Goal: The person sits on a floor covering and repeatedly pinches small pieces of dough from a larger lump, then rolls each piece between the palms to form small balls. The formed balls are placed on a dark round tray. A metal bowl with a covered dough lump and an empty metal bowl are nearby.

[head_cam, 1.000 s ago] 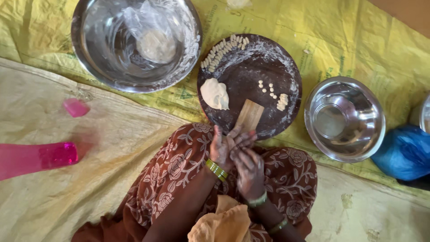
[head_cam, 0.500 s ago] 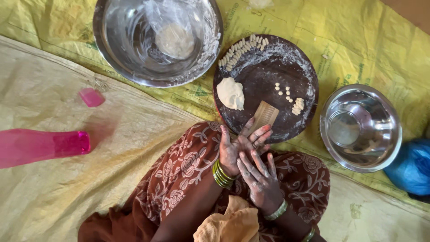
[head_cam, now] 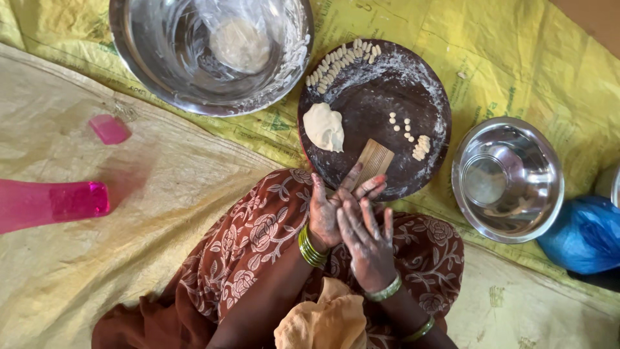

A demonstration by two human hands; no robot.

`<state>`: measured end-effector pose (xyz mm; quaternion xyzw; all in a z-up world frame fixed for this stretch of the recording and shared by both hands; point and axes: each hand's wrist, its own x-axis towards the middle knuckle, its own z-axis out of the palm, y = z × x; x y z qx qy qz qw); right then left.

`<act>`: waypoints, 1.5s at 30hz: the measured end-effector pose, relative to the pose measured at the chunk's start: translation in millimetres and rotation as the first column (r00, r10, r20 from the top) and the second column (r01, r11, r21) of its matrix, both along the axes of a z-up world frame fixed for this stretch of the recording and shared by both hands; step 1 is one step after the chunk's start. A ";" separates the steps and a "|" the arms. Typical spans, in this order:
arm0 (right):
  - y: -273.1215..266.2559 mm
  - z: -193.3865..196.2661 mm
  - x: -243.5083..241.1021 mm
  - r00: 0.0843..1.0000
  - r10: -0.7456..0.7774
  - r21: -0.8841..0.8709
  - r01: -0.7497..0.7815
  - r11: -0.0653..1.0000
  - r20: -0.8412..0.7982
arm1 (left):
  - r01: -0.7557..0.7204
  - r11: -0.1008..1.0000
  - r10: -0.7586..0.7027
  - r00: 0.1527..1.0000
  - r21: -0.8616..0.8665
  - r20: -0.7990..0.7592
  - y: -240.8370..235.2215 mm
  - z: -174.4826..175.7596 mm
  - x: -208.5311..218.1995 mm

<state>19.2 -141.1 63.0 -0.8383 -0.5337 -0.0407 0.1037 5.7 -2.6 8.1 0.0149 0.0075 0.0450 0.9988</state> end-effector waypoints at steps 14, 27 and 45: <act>16.2 8.4 1.6 0.991 -0.070 -0.050 0.076 0.996 0.117 | -0.047 0.998 0.047 0.999 0.042 -0.005 2.0 6.3 -3.6; 2.2 9.4 -6.3 0.992 -0.101 -0.146 0.111 0.983 0.073 | 0.027 0.995 -0.027 1.000 0.095 0.003 -1.5 5.9 -5.2; -25.3 23.6 -12.2 0.991 -0.023 0.172 0.046 0.984 -0.131 | 0.087 0.994 -0.089 0.996 -0.070 -0.028 -12.2 5.5 -2.7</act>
